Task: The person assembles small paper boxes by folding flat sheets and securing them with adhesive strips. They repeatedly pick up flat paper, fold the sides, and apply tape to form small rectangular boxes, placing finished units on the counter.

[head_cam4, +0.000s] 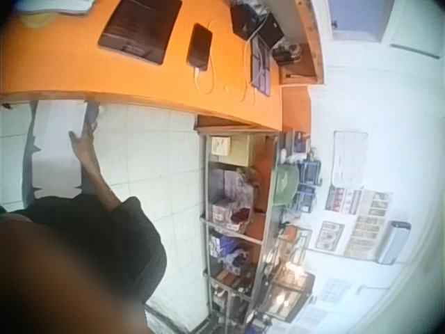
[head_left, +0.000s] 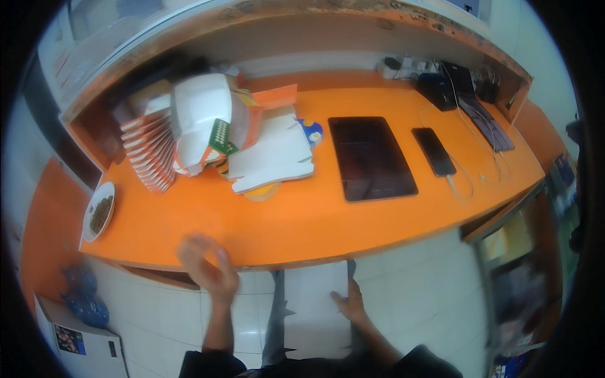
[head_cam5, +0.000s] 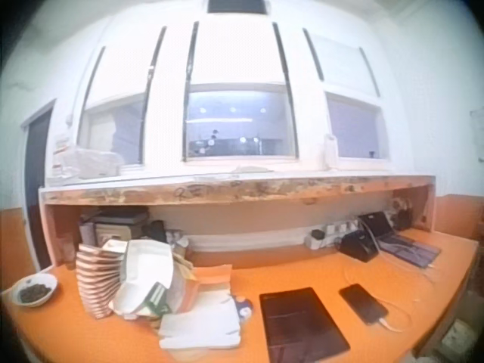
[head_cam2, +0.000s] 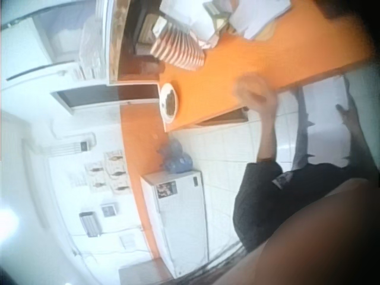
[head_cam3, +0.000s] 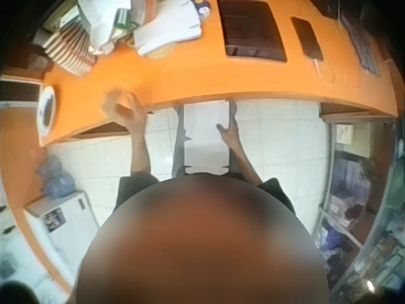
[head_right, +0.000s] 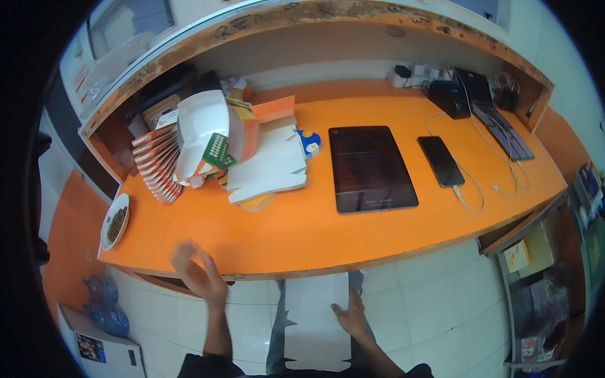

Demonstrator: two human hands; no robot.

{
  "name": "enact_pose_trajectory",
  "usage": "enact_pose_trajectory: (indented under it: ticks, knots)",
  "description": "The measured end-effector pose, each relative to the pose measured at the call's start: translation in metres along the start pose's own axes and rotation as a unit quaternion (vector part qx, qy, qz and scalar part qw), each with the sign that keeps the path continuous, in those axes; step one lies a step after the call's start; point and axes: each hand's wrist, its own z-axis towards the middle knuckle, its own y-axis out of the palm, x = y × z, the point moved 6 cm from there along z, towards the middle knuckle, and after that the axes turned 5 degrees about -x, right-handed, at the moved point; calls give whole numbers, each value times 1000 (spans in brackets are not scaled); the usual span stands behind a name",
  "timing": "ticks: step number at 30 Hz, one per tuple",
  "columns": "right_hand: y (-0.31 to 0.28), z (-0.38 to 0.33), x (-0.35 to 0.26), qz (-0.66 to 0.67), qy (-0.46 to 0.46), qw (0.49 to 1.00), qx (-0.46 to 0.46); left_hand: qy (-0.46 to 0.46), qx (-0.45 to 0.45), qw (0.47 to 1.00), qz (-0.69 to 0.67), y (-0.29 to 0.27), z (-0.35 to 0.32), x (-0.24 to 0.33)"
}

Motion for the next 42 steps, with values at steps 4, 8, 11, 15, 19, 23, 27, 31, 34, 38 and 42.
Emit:
enact_pose_trajectory:
  ticks: [4,8,11,15,19,23,27,31,34,38,42]
  knots:
    - [-2,-5,-11,42,-61,997,25,102,-294,931,-191,49,-106,40]
    - [-4,2,-23,21,-104,994,31,-157,-342,927,-2,87,-164,-3]
    - [-6,19,-34,-35,-112,991,60,-309,-321,869,-214,113,-186,-36]
    - [-12,51,-43,39,-73,992,95,-336,-411,820,-212,138,-204,-50]
    - [8,82,-65,31,-107,994,-10,-377,-499,772,-113,133,-213,-36]
    - [42,89,-94,67,-225,967,-96,-384,-450,794,-141,111,-202,-13]
    - [55,87,-100,79,-253,963,-56,-365,-429,813,-148,97,-200,-11]
    - [52,87,-94,144,-240,960,-10,-412,-428,788,-163,93,-217,-18]
    - [50,85,-92,127,-237,963,23,-455,-389,769,-226,94,-229,-14]
    - [47,82,-87,179,-197,964,-8,-575,-324,698,-278,91,-241,-17]
    - [39,80,-95,159,-230,959,-51,-558,-281,697,-353,93,-224,-12]
